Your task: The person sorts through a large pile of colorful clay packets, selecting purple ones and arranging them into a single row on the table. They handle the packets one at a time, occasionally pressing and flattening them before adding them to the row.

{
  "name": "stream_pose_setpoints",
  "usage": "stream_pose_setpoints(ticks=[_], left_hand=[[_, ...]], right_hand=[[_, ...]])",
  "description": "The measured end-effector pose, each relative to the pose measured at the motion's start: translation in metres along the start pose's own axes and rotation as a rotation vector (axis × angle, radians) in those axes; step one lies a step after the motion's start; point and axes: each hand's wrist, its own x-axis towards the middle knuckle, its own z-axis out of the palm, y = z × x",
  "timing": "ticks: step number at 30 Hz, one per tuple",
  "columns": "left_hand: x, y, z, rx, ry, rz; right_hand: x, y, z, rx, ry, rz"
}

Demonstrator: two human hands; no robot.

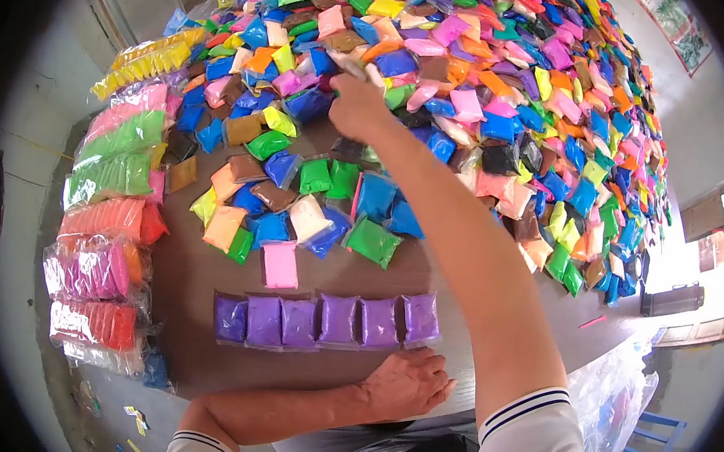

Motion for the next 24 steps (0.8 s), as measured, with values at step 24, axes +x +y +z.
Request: stream_pose_setpoints(ticks=[24], left_hand=[[0.003,0.002,-0.007,-0.017,0.011,-0.051]], right_hand=[[-0.08,-0.026,-0.089,1.372,-0.274,0.379]])
